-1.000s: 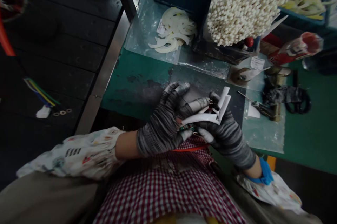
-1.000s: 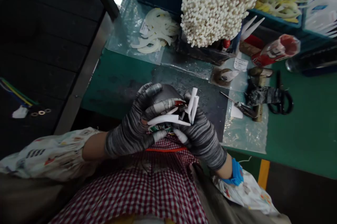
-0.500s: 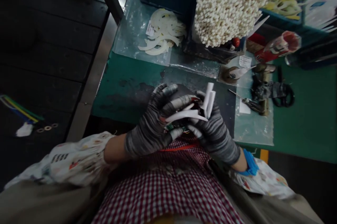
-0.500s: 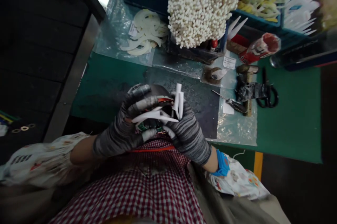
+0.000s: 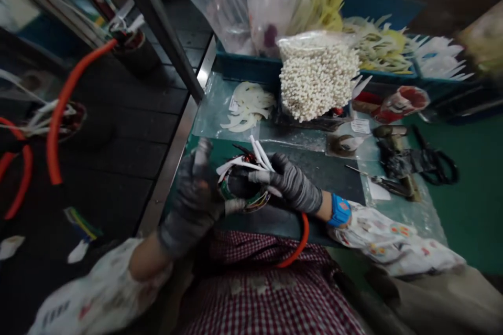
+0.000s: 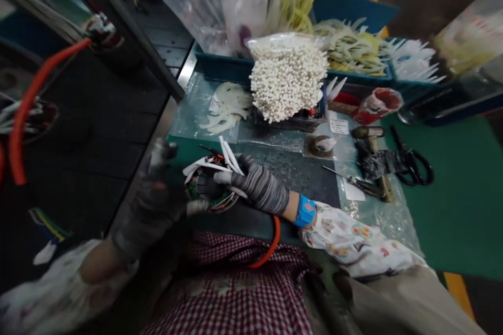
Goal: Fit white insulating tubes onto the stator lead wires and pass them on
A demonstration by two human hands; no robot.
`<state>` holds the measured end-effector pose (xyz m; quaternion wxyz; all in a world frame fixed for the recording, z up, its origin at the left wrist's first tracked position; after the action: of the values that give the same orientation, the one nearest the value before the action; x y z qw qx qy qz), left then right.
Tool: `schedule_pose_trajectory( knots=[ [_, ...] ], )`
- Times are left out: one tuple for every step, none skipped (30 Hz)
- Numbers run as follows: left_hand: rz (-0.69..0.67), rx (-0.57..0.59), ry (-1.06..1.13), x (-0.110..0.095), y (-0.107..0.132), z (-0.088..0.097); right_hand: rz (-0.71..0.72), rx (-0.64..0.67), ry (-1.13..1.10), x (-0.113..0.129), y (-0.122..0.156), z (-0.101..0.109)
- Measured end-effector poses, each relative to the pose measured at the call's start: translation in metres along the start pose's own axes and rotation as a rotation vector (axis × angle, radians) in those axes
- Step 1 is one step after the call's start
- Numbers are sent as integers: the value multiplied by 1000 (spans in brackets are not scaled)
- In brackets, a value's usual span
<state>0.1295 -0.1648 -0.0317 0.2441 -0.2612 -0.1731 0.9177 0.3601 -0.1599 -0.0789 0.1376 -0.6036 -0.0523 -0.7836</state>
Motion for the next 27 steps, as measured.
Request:
schedule_pose_trajectory(
  knots=[
    [-91, -4, -72, -10, 3, 4, 19, -3, 5, -1, 1, 0],
    [-224, 23, -116, -20, 5, 6, 48, -14, 18, 0, 3, 1],
    [-362, 60, -149, -29, 7, 7, 88, -24, 36, 2, 5, 3],
    [-482, 96, -179, -36, 9, 7, 140, -24, 55, 5, 8, 6],
    [-563, 106, -206, -41, 10, 7, 199, -14, 77, 9, 10, 11],
    [-598, 98, -235, -45, 12, 6, 252, -11, 103, 13, 13, 18],
    [-601, 84, -273, -48, 14, 5, 286, -38, 142, 18, 15, 29],
    [-595, 59, -318, -51, 17, 4, 300, -106, 202, 22, 16, 43],
    [-581, 46, -363, -54, 23, 2, 296, -218, 285, 25, 16, 61],
    [-556, 40, -408, -56, 29, 0, 291, -358, 394, 27, 16, 80],
    [-533, 45, -446, -58, 35, -1, 284, -503, 524, 28, 15, 99],
    [-517, 53, -466, -60, 41, -1, 292, -614, 665, 29, 13, 117],
    [-511, 52, -461, -60, 45, 0, 296, -692, 803, 27, 9, 131],
    [-519, 53, -432, -60, 47, 2, 295, -735, 927, 25, 5, 142],
    [-540, 52, -393, -58, 47, 5, 285, -748, 1030, 22, -1, 149],
    [-568, 46, -354, -55, 45, 7, 269, -744, 1106, 18, -7, 154],
    [-581, 53, -327, -52, 42, 9, 254, -736, 1152, 14, -13, 156],
    [-582, 55, -304, -47, 39, 11, 243, -737, 1172, 10, -18, 157],
    [-572, 48, -281, -43, 36, 11, 233, -739, 1166, 8, -23, 156],
    [-557, 34, -253, -39, 35, 11, 227, -745, 1140, 6, -26, 156],
    [-541, 18, -224, -36, 36, 9, 225, -754, 1103, 5, -28, 156],
    [-523, 0, -193, -35, 39, 7, 229, -759, 1063, 4, -28, 156],
    [-495, -18, -169, -35, 43, 3, 243, -760, 1027, 5, -27, 156],
    [-457, -32, -157, -36, 49, -2, 272, -758, 991, 6, -24, 156],
    [-410, -48, -159, -38, 54, -7, 307, -746, 956, 8, -20, 156],
    [-357, -74, -168, -40, 58, -12, 345, -731, 923, 11, -16, 155],
    [-306, -116, -180, -42, 61, -17, 380, -707, 894, 14, -12, 154]
  ],
)
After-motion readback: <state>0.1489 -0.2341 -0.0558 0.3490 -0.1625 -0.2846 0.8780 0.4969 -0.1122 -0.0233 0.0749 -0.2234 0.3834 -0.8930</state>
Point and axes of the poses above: each hand's wrist, its own y-axis away from the middle knuckle, its own z-axis out of the back of the hand, x = y × z, the point moved 3 cm from there along -y, towards the middle knuckle, and after that the axes turned 2 degrees about -z, right-handed, at the moved point
